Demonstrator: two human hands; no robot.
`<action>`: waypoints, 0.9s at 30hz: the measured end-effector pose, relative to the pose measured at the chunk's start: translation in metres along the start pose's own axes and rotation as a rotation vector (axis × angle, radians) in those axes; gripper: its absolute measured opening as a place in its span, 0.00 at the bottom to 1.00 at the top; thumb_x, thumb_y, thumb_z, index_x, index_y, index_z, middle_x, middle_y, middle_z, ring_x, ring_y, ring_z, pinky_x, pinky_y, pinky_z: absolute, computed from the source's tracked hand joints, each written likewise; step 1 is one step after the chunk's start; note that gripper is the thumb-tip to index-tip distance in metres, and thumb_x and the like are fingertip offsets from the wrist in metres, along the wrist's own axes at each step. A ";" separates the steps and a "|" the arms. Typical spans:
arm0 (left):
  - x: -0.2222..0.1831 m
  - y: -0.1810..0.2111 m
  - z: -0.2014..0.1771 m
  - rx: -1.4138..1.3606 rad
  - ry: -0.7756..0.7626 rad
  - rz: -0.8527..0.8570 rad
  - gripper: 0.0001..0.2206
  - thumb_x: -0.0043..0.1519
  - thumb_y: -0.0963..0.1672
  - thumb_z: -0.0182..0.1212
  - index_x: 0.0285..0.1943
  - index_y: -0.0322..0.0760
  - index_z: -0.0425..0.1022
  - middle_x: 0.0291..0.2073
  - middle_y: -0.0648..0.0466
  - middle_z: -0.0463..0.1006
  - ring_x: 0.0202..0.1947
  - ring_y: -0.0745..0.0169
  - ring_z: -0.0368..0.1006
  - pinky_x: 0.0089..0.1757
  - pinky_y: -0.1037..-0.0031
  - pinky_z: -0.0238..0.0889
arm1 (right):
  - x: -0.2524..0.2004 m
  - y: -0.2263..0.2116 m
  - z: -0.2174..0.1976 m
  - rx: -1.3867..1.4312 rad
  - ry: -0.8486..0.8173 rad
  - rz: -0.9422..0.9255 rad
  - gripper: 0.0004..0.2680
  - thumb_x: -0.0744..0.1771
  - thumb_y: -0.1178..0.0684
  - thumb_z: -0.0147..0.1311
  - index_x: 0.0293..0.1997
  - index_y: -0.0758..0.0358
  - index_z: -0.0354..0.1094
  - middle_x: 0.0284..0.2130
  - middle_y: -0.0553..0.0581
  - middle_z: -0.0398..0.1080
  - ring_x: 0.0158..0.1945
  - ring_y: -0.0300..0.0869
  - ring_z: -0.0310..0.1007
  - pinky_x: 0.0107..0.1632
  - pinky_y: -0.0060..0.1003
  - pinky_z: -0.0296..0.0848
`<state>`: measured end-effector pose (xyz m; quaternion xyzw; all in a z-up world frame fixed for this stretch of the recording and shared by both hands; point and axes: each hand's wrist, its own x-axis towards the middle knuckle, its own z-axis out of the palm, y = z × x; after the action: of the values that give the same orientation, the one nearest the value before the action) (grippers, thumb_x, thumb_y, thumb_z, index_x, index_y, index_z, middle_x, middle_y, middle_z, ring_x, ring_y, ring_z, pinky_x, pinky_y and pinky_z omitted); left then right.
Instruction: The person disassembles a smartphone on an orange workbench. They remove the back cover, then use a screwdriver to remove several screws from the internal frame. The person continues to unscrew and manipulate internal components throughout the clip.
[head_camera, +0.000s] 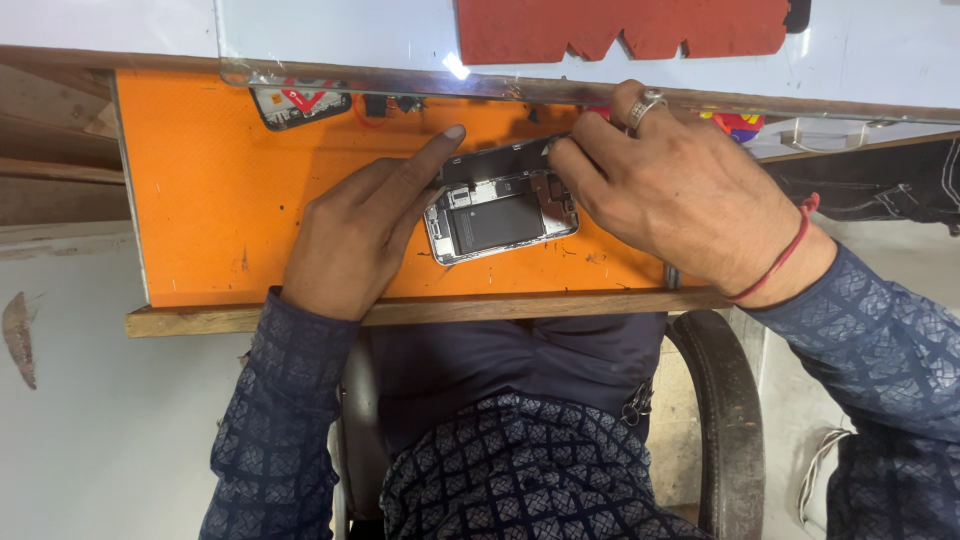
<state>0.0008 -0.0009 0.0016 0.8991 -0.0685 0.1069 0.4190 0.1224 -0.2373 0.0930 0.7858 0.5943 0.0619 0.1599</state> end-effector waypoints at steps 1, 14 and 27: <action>0.000 0.000 0.000 0.003 -0.001 0.005 0.24 0.69 0.40 0.63 0.75 0.46 0.66 0.38 0.47 0.78 0.36 0.51 0.76 0.39 0.62 0.72 | -0.001 0.000 0.000 0.004 -0.007 0.002 0.08 0.63 0.57 0.56 0.45 0.63 0.68 0.37 0.53 0.68 0.46 0.45 0.73 0.40 0.34 0.79; -0.002 -0.003 0.001 0.010 0.009 0.029 0.24 0.69 0.40 0.63 0.75 0.46 0.66 0.39 0.48 0.79 0.37 0.52 0.77 0.41 0.63 0.73 | -0.023 -0.001 -0.016 0.154 0.121 0.158 0.07 0.63 0.59 0.63 0.42 0.60 0.76 0.36 0.52 0.73 0.40 0.43 0.73 0.37 0.34 0.76; -0.002 -0.005 0.002 -0.018 0.032 0.042 0.23 0.70 0.40 0.63 0.75 0.44 0.66 0.43 0.48 0.80 0.41 0.52 0.78 0.44 0.64 0.74 | -0.018 -0.028 0.000 1.313 0.421 0.712 0.05 0.65 0.66 0.63 0.39 0.68 0.71 0.40 0.56 0.75 0.47 0.39 0.77 0.49 0.32 0.73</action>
<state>0.0001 0.0006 -0.0038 0.8918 -0.0815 0.1293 0.4259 0.0913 -0.2479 0.0858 0.8348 0.2386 -0.1074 -0.4844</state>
